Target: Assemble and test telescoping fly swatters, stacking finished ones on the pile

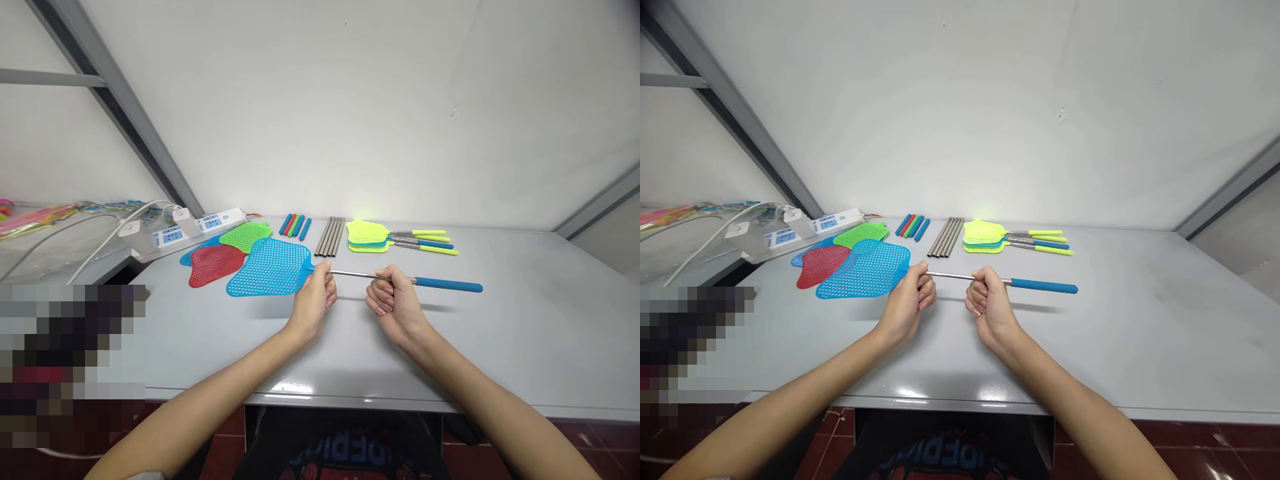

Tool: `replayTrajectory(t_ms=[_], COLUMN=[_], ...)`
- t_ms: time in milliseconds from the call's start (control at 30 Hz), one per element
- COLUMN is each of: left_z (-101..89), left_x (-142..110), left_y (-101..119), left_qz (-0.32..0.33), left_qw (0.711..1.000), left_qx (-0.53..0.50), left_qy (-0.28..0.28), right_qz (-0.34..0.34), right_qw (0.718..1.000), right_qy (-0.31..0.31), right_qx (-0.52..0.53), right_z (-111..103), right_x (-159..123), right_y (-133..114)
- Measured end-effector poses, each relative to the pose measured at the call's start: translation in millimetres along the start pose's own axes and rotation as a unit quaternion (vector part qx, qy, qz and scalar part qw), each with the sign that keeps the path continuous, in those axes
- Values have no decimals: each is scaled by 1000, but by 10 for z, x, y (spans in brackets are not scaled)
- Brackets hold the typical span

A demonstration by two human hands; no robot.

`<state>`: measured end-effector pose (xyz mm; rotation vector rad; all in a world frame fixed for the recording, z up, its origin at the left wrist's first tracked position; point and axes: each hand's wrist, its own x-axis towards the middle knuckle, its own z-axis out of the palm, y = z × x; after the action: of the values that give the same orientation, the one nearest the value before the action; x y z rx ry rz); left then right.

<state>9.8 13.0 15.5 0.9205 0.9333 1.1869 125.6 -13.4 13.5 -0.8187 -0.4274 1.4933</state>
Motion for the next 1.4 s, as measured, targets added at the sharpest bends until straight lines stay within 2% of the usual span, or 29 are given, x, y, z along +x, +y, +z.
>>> replayTrajectory(t_ms=[267,500,600,767,933,1100,1200,1300,1400], left_z=[-9,-36,-62,-97,-98,-110,-130,-142,-153], left_x=[12,4,-4,-11,-51,-127,-145,-139,-128], left_y=[22,2,-21,-13,-22,-56,-57,-58,-62], left_qz=[11,0,8,40,40,-11,-52,-97,-100], left_qw=[1000,998,998,998,992,970,951,937,933], left_qx=[13,38,20,-3,13,83,114,93,66], left_qy=[-3,-54,-51,-52,-116,-227,-284,-321,-340], right_qz=[-2,10,34,-6,16,92,97,92,82], right_qw=[1000,1000,998,990,984,953,951,953,947], right_qy=[-4,-2,-30,-97,-141,-222,-216,-208,-218], right_qx=[5,1,-41,-100,-109,-186,-197,-200,-222], right_z=[-10,-70,-78,-37,-21,-28,-51,-69,-66], right_x=[-5,32,24,-47,-84,-107,-94,-77,-77], right_y=[-8,-24,-34,-32,-26,-5,10,13,10])
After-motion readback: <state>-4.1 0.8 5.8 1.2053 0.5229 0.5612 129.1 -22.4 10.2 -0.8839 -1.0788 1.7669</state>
